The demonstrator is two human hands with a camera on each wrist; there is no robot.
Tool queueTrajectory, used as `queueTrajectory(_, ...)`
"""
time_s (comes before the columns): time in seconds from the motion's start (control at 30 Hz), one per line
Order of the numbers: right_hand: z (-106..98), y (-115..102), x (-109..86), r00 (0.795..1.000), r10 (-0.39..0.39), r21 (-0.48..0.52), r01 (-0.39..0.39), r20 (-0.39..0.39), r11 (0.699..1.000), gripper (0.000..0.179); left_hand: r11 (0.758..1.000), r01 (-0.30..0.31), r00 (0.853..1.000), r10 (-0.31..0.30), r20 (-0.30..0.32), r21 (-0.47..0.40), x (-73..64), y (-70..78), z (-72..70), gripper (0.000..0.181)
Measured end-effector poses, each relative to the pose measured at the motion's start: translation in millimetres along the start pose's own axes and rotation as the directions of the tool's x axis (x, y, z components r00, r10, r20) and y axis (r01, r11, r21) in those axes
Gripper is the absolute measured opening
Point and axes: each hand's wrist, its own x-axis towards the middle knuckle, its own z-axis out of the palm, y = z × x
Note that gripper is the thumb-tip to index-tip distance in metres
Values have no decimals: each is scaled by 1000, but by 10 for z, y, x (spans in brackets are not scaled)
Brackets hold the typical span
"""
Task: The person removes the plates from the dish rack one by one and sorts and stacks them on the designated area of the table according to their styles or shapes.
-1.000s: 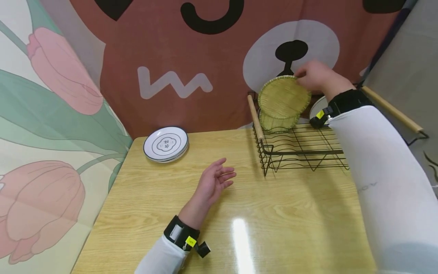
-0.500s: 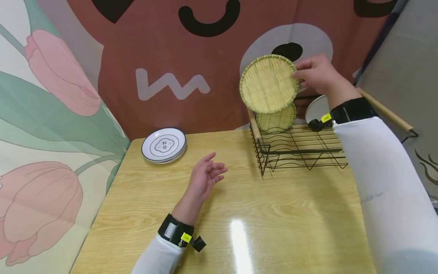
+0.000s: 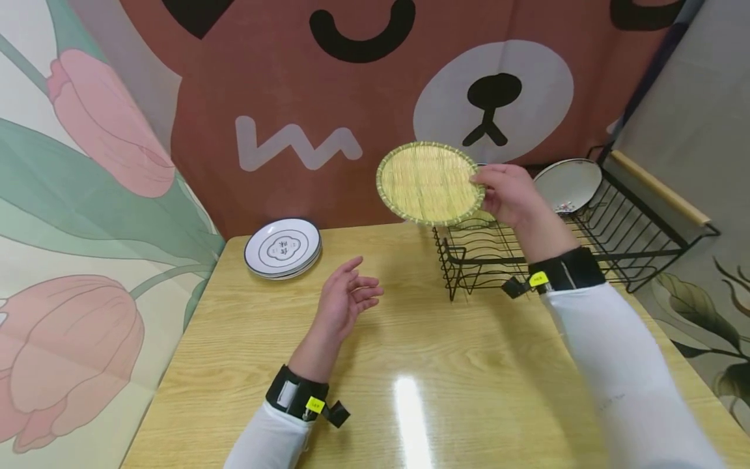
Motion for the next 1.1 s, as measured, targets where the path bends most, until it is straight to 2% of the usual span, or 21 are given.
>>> queueTrajectory(0.07, 62, 92, -134, 1000, 2, 44, -3, 14, 999, 20, 1000, -9, 1000, 9, 7, 5, -14, 24, -2, 45)
queueTrajectory(0.3, 229, 367, -689, 989, -6, 201, -24, 148, 979, 21, 999, -41, 999, 41, 32, 28, -50, 81, 14, 47)
queueTrajectory(0.43, 336, 576, -964, 978, -32, 244, -20, 206, 970, 27, 999, -44, 999, 43, 25, 15, -48, 86, 23, 39)
queueTrajectory(0.57, 436, 808, -1146, 973, -10, 266, -53, 231, 963, 31, 997, -82, 997, 82, -7, 11, -48, 84, 28, 34)
queueTrajectory(0.67, 497, 957, -1207, 977, 24, 267, -82, 213, 960, 30, 994, -109, 993, 109, -39, 16, -44, 101, 23, 36)
queueTrajectory(0.8, 545, 1101, -1205, 984, 60, 259, -103, 168, 960, 29, 994, -103, 992, 101, -72, -25, -38, 137, -1, 36)
queueTrajectory(0.93, 546, 1186, -1169, 990, 66, 260, -97, 124, 961, 30, 994, -89, 995, 86, -52, -65, -39, 153, -24, 32)
queueTrajectory(1.1, 524, 1236, -1117, 994, 72, 269, -92, 85, 959, 33, 998, -59, 998, 59, -30, -18, -58, 143, -44, 35)
